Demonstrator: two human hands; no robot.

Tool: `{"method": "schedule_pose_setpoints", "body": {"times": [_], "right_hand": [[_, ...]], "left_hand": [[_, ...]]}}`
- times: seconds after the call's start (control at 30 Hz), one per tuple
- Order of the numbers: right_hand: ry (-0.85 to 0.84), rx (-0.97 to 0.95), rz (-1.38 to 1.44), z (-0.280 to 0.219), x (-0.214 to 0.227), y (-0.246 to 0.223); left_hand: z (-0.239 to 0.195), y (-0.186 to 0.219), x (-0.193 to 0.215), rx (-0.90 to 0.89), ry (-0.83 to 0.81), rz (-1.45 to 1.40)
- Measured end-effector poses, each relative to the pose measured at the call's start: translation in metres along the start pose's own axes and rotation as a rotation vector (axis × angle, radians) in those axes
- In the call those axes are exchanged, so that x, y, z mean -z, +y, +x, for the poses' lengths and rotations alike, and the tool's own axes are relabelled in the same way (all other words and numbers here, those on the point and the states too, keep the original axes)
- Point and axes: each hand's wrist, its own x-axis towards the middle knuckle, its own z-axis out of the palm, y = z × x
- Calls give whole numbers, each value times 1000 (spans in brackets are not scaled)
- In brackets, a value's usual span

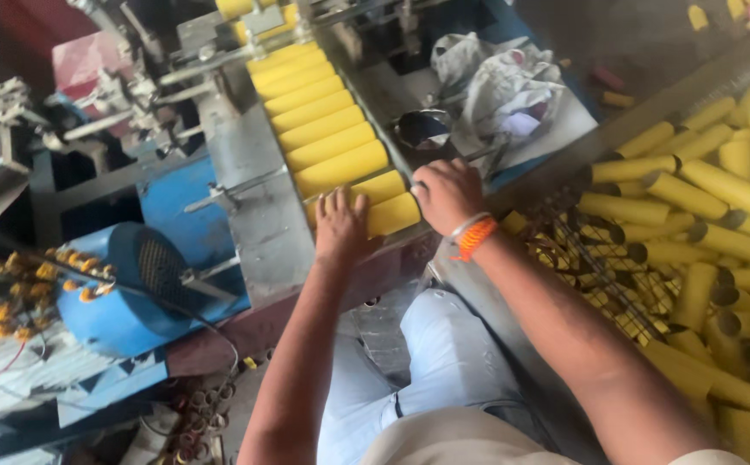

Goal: The person repeatedly picks up yellow cylindrical objects from a wire mesh bin and places them onto a conveyor belt. The person handles the cylinders one at a time, moving them from the bin to the belt in a continuous loop.

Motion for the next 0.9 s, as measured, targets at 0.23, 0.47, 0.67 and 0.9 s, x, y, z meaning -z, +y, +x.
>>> {"method": "schedule_pose_setpoints", "body": {"times": [0.23, 0.47, 0.67, 0.9], "right_hand": [[-1, -443, 581, -151, 43, 167], [-414, -991, -72, -375, 126, 262], [-503, -1286, -247, -428, 157, 247], [-440, -785, -171, -429, 90, 278]], "left_hand": [[-5, 16, 20, 9, -29, 62], [-18, 138, 35, -420, 172, -495], [-18, 233, 19, -575, -168, -555], [-25, 244, 8, -514, -246, -392]]}}
